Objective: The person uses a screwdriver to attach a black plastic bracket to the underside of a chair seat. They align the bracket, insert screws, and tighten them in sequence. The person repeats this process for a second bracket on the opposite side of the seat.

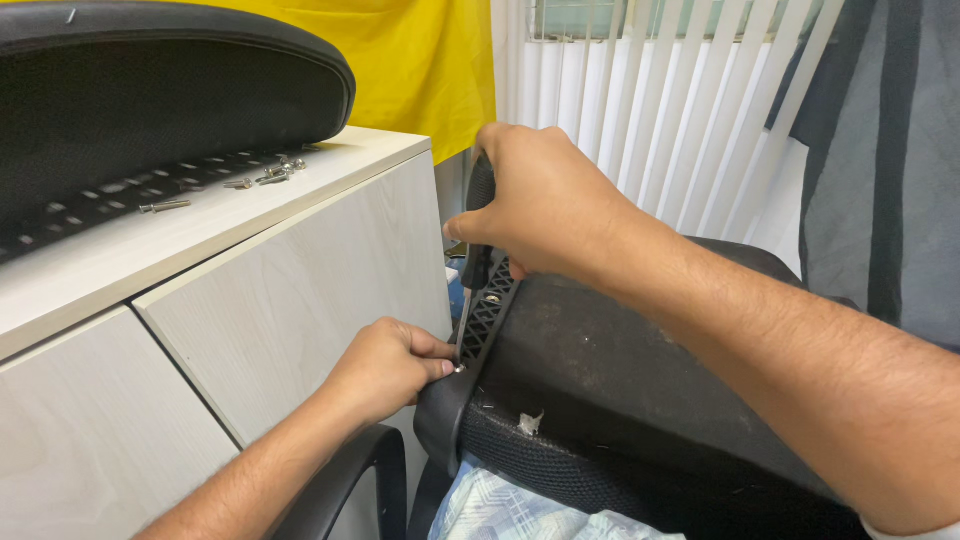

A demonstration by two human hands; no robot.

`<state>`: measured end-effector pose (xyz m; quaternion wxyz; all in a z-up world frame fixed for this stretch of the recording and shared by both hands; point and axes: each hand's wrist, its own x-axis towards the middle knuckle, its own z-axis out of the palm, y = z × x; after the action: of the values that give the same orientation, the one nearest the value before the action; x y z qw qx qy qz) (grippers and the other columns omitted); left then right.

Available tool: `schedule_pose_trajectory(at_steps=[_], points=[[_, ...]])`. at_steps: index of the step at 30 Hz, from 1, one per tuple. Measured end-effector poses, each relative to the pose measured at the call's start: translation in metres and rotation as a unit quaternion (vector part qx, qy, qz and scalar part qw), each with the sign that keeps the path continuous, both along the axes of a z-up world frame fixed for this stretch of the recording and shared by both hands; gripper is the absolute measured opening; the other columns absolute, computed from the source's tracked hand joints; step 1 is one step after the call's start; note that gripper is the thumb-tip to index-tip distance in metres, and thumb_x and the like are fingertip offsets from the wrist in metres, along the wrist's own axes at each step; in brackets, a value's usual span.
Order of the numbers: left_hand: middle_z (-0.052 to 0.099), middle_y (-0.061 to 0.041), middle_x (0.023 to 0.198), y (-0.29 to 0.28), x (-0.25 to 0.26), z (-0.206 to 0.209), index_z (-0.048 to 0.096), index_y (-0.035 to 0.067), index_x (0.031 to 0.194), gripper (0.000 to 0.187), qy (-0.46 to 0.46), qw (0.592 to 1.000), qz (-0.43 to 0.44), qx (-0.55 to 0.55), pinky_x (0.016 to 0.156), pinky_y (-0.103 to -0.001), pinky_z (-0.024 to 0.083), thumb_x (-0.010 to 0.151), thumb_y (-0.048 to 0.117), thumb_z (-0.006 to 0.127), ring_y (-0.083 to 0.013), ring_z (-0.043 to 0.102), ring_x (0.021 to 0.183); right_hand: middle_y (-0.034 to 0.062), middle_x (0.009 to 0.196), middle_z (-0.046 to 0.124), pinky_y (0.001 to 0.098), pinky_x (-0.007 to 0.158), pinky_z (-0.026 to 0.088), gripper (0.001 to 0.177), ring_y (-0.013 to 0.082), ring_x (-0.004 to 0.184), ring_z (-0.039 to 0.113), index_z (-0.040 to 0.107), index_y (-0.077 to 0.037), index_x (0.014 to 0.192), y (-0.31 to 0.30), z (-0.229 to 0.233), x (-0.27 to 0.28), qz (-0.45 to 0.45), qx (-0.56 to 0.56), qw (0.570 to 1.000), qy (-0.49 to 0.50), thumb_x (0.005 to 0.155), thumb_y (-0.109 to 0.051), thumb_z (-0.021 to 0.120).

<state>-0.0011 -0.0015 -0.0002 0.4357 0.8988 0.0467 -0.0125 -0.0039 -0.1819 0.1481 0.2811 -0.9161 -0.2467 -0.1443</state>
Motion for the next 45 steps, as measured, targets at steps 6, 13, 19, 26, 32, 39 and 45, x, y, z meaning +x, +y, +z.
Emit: schedule_pose_trajectory(at_steps=[6,13,19,26,32,39,45], points=[[0.082,-0.009,0.086,0.008,0.000,-0.009,0.077,0.006,0.119,0.038,0.005,0.996,0.026,-0.086,0.063,-0.026,0.057,0.083,0.020,0.078,-0.0135,0.068,0.067,0.0115,0.071,0.070,0.0301,0.043,0.056,0.056,0.0172,0.052,0.070,0.050,-0.008,0.120,-0.035,-0.005,0.033,0.034,0.123,0.992,0.012,0.078,-0.020,0.085],[0.082,-0.009,0.095,0.014,0.032,-0.006,0.080,0.000,0.111,0.040,-0.007,0.991,0.028,-0.132,0.067,-0.031,0.056,0.084,0.029,0.074,-0.0182,0.076,0.078,0.0039,0.075,0.063,0.0285,0.051,0.060,0.035,0.0120,0.059,0.068,0.056,-0.006,0.093,-0.074,-0.015,0.080,0.103,0.279,0.954,-0.028,0.089,-0.029,0.083],[0.080,-0.012,0.100,-0.007,0.075,-0.024,0.068,0.004,0.127,0.054,0.042,0.987,0.024,-0.151,0.069,-0.031,0.057,0.082,0.033,0.077,-0.0184,0.076,0.081,0.0010,0.064,0.062,0.0272,0.047,0.049,0.033,0.0120,0.052,0.060,0.059,-0.014,0.080,-0.063,-0.048,0.111,0.060,0.344,0.925,0.150,0.087,-0.043,0.072],[0.078,-0.009,0.094,-0.004,0.099,-0.028,0.076,0.000,0.121,0.049,0.102,0.981,0.000,-0.167,0.060,-0.029,0.054,0.083,0.031,0.078,-0.0149,0.070,0.073,0.0042,0.059,0.060,0.0271,0.045,0.043,0.034,0.0140,0.046,0.055,0.063,-0.011,0.080,-0.049,-0.095,0.138,0.030,0.319,0.890,0.326,0.088,-0.044,0.069],[0.077,-0.006,0.071,0.027,0.108,0.023,0.081,0.003,0.082,0.021,-0.157,0.985,0.068,0.013,0.057,-0.028,0.055,0.081,0.023,0.081,-0.0128,0.071,0.057,0.0048,0.056,0.059,0.0272,0.044,0.043,0.034,0.0144,0.045,0.055,0.060,-0.010,0.077,-0.038,-0.126,0.152,0.080,0.317,0.854,0.404,0.087,-0.040,0.072],[0.075,-0.012,0.088,0.096,0.112,0.085,0.080,0.004,0.098,0.020,-0.405,0.860,0.145,0.274,0.072,-0.034,0.055,0.082,0.013,0.087,-0.0211,0.068,0.075,0.0030,0.056,0.060,0.0251,0.045,0.042,0.031,0.0126,0.045,0.054,0.062,-0.012,0.075,-0.031,-0.132,0.158,0.076,0.287,0.850,0.434,0.086,-0.039,0.071],[0.074,-0.020,0.093,0.138,0.133,0.093,0.081,0.003,0.101,0.021,-0.378,0.806,0.204,0.409,0.078,-0.039,0.055,0.082,0.009,0.087,-0.0329,0.071,0.080,0.0033,0.056,0.059,0.0256,0.044,0.040,0.032,0.0123,0.045,0.052,0.061,-0.011,0.074,-0.032,-0.138,0.172,0.089,0.300,0.841,0.442,0.086,-0.039,0.072]])
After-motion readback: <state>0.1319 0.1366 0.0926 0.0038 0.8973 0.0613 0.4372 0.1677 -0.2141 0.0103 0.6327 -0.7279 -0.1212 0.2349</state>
